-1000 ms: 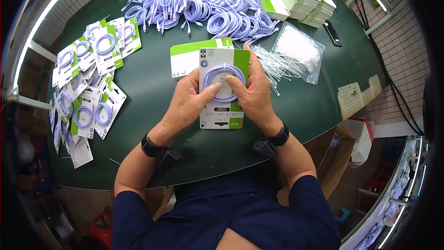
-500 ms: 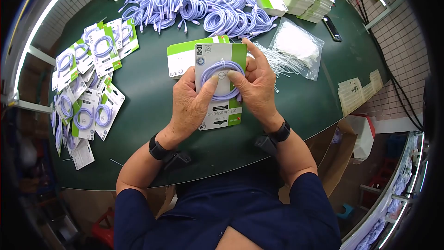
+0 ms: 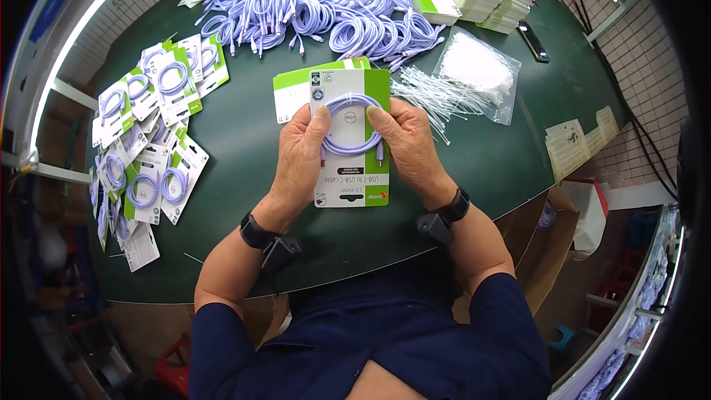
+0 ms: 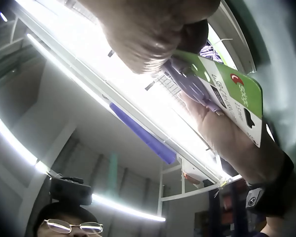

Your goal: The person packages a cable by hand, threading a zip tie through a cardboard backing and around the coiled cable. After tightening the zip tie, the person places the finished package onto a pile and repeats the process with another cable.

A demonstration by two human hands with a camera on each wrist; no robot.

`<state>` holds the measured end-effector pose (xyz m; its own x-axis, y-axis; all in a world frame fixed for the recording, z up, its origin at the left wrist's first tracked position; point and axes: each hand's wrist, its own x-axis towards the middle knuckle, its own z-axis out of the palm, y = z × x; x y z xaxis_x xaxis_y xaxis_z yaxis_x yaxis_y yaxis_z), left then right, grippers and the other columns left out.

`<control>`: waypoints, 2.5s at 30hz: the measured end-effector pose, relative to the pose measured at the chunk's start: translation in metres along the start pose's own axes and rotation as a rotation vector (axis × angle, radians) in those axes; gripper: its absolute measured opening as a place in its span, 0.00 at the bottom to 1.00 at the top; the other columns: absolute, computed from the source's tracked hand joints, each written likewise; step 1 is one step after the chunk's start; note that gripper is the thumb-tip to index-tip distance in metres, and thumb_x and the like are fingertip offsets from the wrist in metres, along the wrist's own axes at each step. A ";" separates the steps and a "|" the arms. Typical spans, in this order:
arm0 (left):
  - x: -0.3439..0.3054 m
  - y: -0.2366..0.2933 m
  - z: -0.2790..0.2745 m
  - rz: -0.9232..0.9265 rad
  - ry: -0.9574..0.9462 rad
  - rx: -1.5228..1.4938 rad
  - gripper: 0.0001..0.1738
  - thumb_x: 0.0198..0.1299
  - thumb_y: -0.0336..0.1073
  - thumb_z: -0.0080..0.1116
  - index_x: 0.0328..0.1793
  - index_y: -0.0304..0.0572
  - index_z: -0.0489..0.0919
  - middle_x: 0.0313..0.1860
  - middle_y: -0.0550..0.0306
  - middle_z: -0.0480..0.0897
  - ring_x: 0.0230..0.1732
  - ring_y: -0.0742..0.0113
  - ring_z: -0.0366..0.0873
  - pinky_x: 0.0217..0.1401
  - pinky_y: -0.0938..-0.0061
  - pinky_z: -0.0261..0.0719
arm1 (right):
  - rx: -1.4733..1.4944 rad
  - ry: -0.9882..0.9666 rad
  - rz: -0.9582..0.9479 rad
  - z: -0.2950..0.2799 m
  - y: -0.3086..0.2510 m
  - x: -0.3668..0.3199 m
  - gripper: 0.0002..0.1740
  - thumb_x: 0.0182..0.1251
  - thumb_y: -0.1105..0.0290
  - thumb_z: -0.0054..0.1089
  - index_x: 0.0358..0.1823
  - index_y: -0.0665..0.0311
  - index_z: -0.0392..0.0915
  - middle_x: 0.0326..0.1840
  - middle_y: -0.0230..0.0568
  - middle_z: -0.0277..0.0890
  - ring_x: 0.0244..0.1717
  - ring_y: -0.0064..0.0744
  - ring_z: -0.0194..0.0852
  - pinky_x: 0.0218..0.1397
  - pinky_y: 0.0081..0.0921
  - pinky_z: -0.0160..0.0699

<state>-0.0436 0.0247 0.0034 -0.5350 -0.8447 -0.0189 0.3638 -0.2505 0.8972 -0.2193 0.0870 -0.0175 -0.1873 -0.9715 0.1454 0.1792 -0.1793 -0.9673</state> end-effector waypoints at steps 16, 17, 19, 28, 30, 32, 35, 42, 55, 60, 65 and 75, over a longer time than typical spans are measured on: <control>-0.015 0.036 0.005 1.015 0.023 1.406 0.15 0.59 0.31 0.76 0.51 0.40 0.87 0.43 0.58 0.83 0.50 0.60 0.77 0.49 0.67 0.81 | -0.038 0.096 -0.022 -0.001 0.008 0.002 0.17 0.85 0.61 0.61 0.53 0.71 0.86 0.42 0.30 0.87 0.38 0.11 0.77 0.40 0.15 0.77; -0.018 0.031 0.008 0.953 -0.013 1.426 0.14 0.57 0.31 0.77 0.49 0.42 0.88 0.43 0.58 0.83 0.51 0.58 0.77 0.50 0.66 0.80 | -0.051 0.094 -0.030 0.001 0.008 0.002 0.17 0.85 0.61 0.61 0.54 0.71 0.85 0.41 0.29 0.87 0.37 0.11 0.77 0.40 0.15 0.77; -0.021 0.020 0.014 0.833 -0.075 1.463 0.11 0.53 0.32 0.78 0.43 0.44 0.90 0.43 0.58 0.83 0.51 0.54 0.78 0.51 0.62 0.79 | -0.055 0.099 -0.043 0.005 0.008 0.002 0.17 0.85 0.61 0.61 0.54 0.70 0.85 0.41 0.29 0.86 0.37 0.10 0.76 0.40 0.15 0.76; -0.010 0.003 0.020 0.880 -0.129 1.482 0.12 0.52 0.33 0.78 0.41 0.42 0.86 0.41 0.57 0.81 0.42 0.55 0.78 0.44 0.62 0.79 | -0.122 0.155 -0.057 -0.001 0.007 -0.002 0.15 0.85 0.62 0.61 0.52 0.69 0.85 0.39 0.26 0.84 0.36 0.09 0.74 0.36 0.15 0.75; -0.008 -0.001 0.023 0.929 -0.164 1.566 0.12 0.54 0.32 0.76 0.42 0.41 0.84 0.40 0.56 0.80 0.41 0.55 0.78 0.40 0.63 0.79 | -0.085 0.182 -0.053 -0.002 0.009 -0.001 0.15 0.85 0.62 0.61 0.52 0.69 0.85 0.38 0.26 0.84 0.35 0.09 0.74 0.36 0.15 0.75; -0.007 -0.007 0.024 0.954 -0.187 1.611 0.12 0.54 0.31 0.75 0.42 0.40 0.83 0.40 0.55 0.80 0.40 0.55 0.78 0.39 0.63 0.78 | -0.094 0.188 -0.054 -0.003 0.011 0.000 0.14 0.85 0.62 0.61 0.51 0.69 0.85 0.38 0.26 0.84 0.35 0.09 0.74 0.36 0.15 0.75; -0.007 -0.014 0.022 0.961 -0.209 1.683 0.12 0.56 0.29 0.73 0.44 0.38 0.81 0.39 0.54 0.79 0.40 0.55 0.78 0.38 0.64 0.78 | -0.115 0.201 -0.051 -0.002 0.009 -0.001 0.14 0.85 0.62 0.62 0.50 0.68 0.85 0.37 0.26 0.84 0.35 0.09 0.73 0.36 0.15 0.75; -0.001 -0.009 0.017 0.937 -0.269 1.562 0.15 0.55 0.29 0.75 0.46 0.40 0.82 0.39 0.55 0.81 0.41 0.56 0.82 0.40 0.64 0.81 | -0.199 0.213 -0.033 -0.002 0.005 -0.002 0.15 0.84 0.62 0.62 0.46 0.68 0.86 0.35 0.27 0.83 0.35 0.10 0.74 0.35 0.16 0.74; -0.008 0.017 -0.004 0.115 -0.221 0.831 0.05 0.63 0.21 0.72 0.44 0.33 0.89 0.41 0.58 0.92 0.37 0.79 0.85 0.42 0.81 0.85 | -0.145 0.144 -0.005 -0.006 0.007 -0.002 0.16 0.84 0.60 0.63 0.46 0.69 0.84 0.36 0.27 0.83 0.34 0.09 0.74 0.35 0.15 0.74; -0.005 0.004 -0.010 0.240 -0.227 0.791 0.05 0.63 0.22 0.73 0.44 0.32 0.89 0.40 0.58 0.91 0.38 0.78 0.85 0.43 0.80 0.85 | -0.050 0.168 0.010 -0.005 0.010 -0.001 0.16 0.84 0.60 0.63 0.48 0.69 0.83 0.38 0.28 0.84 0.35 0.09 0.74 0.36 0.14 0.75; -0.008 0.003 -0.018 0.373 -0.224 0.795 0.10 0.62 0.22 0.74 0.48 0.33 0.86 0.41 0.58 0.91 0.34 0.79 0.83 0.40 0.80 0.84 | -0.035 0.151 0.023 0.000 0.005 -0.004 0.15 0.85 0.62 0.61 0.50 0.69 0.82 0.41 0.29 0.85 0.37 0.10 0.76 0.39 0.15 0.78; -0.020 0.011 -0.035 0.212 0.046 0.377 0.19 0.72 0.33 0.70 0.64 0.32 0.79 0.50 0.55 0.88 0.34 0.78 0.80 0.36 0.80 0.81 | -0.046 0.094 -0.064 0.004 0.004 -0.006 0.16 0.86 0.61 0.60 0.52 0.70 0.81 0.43 0.31 0.86 0.39 0.13 0.79 0.44 0.16 0.80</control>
<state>-0.0019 0.0220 -0.0020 -0.4412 -0.8810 0.1710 0.1537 0.1135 0.9816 -0.2136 0.0916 -0.0217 -0.2867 -0.9391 0.1895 0.1193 -0.2313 -0.9655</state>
